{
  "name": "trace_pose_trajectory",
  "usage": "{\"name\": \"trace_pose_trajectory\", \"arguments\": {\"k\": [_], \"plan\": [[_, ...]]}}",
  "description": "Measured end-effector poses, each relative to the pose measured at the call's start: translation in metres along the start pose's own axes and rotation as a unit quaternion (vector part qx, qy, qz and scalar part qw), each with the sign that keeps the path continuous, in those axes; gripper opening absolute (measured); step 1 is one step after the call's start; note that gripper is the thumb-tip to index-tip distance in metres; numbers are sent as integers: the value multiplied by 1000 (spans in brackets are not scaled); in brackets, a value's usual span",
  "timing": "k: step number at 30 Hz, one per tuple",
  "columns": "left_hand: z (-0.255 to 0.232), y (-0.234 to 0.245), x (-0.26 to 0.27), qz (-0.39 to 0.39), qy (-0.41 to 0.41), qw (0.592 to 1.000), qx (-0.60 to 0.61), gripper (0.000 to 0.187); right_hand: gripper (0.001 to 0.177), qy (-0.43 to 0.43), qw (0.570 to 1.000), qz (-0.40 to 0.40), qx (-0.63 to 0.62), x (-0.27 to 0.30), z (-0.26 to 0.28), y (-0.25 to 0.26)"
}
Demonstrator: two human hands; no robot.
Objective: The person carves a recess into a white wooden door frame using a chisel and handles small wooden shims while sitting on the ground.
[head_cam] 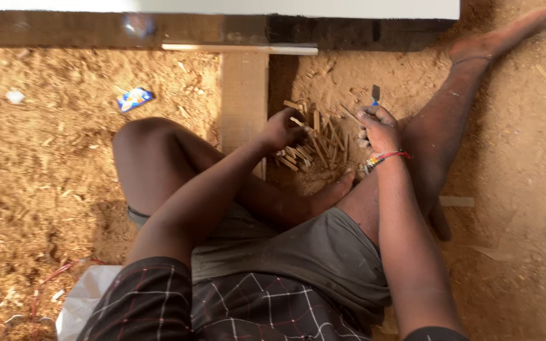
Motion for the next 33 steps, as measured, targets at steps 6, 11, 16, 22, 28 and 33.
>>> {"name": "trace_pose_trajectory", "arguments": {"k": [6,11,16,22,28,33], "plan": [[-3,-7,10,-43,-161,820,-547,26,11,15,1000,-2,-7,-8,-7,2],[-8,-25,14,-18,-189,762,-620,31,11,82,996,-1,21,-36,-33,20],[-4,-40,15,11,-260,667,-698,44,20,159,987,-7,24,-52,-50,12],[9,-33,2,-30,-286,677,-678,54,15,205,977,-39,51,-45,-48,8],[2,-28,-15,2,-108,652,-750,43,11,96,985,-102,97,-31,-55,17],[-63,-31,-23,-27,-119,658,-743,42,8,163,971,-133,118,-16,-34,10]]}}
Point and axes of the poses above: each hand's wrist, its own x-axis away from the middle knuckle, its own y-axis out of the back of the hand, z = x × y, the point moved 7 cm from there along -x, towards the middle knuckle, and after that the axes turned 7 degrees about -x, right-handed, at the moved point
